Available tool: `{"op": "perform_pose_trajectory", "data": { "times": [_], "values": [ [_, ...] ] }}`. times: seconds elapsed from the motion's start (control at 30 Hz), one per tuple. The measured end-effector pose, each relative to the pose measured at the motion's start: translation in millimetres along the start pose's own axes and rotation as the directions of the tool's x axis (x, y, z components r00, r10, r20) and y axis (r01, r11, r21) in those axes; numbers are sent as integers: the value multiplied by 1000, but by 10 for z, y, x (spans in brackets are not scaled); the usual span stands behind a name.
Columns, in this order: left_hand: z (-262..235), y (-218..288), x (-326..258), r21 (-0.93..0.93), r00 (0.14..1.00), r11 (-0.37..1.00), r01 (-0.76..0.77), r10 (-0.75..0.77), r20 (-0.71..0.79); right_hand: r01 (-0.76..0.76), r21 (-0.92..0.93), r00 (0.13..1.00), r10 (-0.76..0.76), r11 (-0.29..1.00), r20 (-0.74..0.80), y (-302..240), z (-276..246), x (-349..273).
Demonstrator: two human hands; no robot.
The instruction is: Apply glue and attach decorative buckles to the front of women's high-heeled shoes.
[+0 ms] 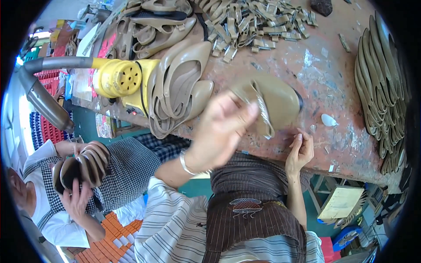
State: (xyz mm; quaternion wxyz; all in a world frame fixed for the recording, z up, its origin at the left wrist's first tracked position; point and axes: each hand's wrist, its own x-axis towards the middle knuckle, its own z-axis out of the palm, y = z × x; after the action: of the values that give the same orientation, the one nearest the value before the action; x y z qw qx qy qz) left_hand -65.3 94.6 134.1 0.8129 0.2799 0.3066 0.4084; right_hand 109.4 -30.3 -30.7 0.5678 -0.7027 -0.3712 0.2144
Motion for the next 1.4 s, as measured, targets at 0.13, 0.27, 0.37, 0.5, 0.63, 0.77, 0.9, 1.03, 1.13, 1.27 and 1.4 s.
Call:
{"op": "perform_pose_trajectory", "data": {
  "times": [0.13,0.27,0.37,0.5,0.63,0.77,0.9,1.03,1.13,1.27,1.4],
  "values": [
    [-14,952,563,329,916,857,-396,394,76,-3,1,1000,3,1000,-7,-25,7,16],
    [-809,2649,1336,651,848,707,-277,498,-180,44,12,999,-44,999,23,-57,15,17],
    [-732,2120,1155,968,657,-219,125,749,85,67,-67,997,-69,995,-29,28,-33,18],
    [-932,901,600,577,894,-694,429,417,-164,86,-105,996,-85,991,9,-6,-42,2],
    [-1296,698,464,575,896,-749,330,440,59,141,-88,990,-140,986,12,-99,-45,58],
    [-1258,795,481,670,598,-729,140,602,529,31,3,999,-31,1000,-10,-45,-92,29],
    [-630,897,195,815,151,-547,189,837,526,-10,116,960,42,993,-278,-12,-183,55],
    [-391,203,-163,963,824,264,-60,558,-101,9,-147,941,-58,989,-335,42,-469,376],
    [-469,-587,-198,943,983,323,-80,180,22,107,-340,976,-164,934,-143,39,-507,588],
    [-552,-1118,-367,982,987,174,79,128,-102,104,-429,985,-153,897,-80,124,-523,763],
    [-397,-1095,-554,996,905,-53,-69,418,85,52,-57,996,-56,997,-62,155,-501,758]
  ]
}}
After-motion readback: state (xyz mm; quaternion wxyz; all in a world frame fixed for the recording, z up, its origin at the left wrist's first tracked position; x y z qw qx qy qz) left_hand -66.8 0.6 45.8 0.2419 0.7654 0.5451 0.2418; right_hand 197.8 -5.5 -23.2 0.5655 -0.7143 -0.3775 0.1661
